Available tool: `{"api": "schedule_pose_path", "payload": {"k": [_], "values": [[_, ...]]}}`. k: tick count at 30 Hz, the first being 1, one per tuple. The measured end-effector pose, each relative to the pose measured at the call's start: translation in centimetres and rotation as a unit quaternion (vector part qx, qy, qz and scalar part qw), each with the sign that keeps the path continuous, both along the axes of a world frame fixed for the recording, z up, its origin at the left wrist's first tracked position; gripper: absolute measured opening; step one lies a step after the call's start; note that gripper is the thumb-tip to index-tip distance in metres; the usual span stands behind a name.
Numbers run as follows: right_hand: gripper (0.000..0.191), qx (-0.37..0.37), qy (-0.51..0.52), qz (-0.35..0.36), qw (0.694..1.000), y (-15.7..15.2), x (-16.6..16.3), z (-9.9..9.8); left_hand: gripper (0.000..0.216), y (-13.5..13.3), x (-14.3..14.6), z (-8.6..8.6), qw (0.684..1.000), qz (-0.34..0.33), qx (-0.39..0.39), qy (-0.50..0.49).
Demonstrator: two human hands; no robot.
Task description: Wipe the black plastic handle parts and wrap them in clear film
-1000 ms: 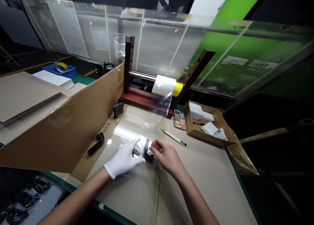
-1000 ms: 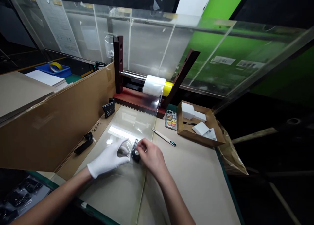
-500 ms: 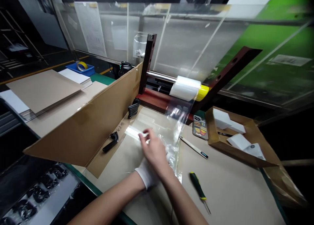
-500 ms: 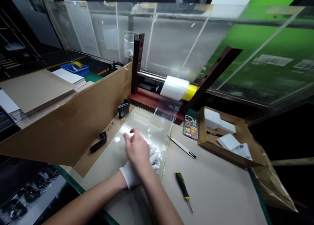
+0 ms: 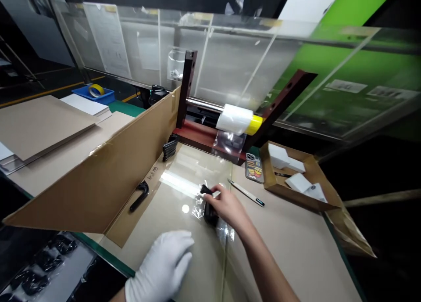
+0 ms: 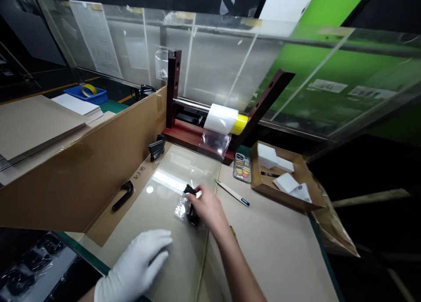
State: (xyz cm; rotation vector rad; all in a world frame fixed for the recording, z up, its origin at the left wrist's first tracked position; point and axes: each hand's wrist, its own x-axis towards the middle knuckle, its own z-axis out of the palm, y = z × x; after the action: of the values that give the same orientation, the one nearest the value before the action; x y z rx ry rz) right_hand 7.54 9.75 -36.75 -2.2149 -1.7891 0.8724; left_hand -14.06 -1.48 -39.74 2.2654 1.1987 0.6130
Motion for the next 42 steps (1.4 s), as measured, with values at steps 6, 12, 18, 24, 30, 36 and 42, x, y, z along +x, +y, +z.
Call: {"api": "schedule_pose_path", "payload": {"k": [6,12,18,24,30,36,42], "values": [[0.021,0.022,-0.023,-0.026,0.999,1.6,4.7,-2.4,0.067,12.0,7.1,0.7,0.994,-0.106,0.002,0.03],[0.018,0.038,0.001,-0.009,0.999,1.6,4.1,-3.3,0.055,16.0,10.3,-0.7,0.987,-0.161,-0.001,0.031],[0.024,0.048,0.003,-0.024,0.999,1.2,4.2,-4.0,0.055,16.1,9.7,-0.3,0.982,-0.184,-0.028,0.026],[0.031,0.036,0.065,-0.06,0.995,-1.7,4.4,-4.2,0.071,16.1,9.6,-1.5,0.98,-0.173,-0.082,0.054],[0.06,0.057,0.122,0.029,0.99,-6.5,3.8,-2.4,0.095,16.1,10.0,-1.9,0.976,-0.166,-0.101,0.095],[0.059,0.098,0.119,0.071,0.986,-10.1,2.8,-2.5,0.065,13.0,8.5,2.0,0.978,-0.165,-0.088,0.091],[0.063,0.113,0.126,0.049,0.984,-14.8,4.3,-5.6,0.088,5.6,5.0,0.5,0.968,-0.161,-0.156,0.115]]}}
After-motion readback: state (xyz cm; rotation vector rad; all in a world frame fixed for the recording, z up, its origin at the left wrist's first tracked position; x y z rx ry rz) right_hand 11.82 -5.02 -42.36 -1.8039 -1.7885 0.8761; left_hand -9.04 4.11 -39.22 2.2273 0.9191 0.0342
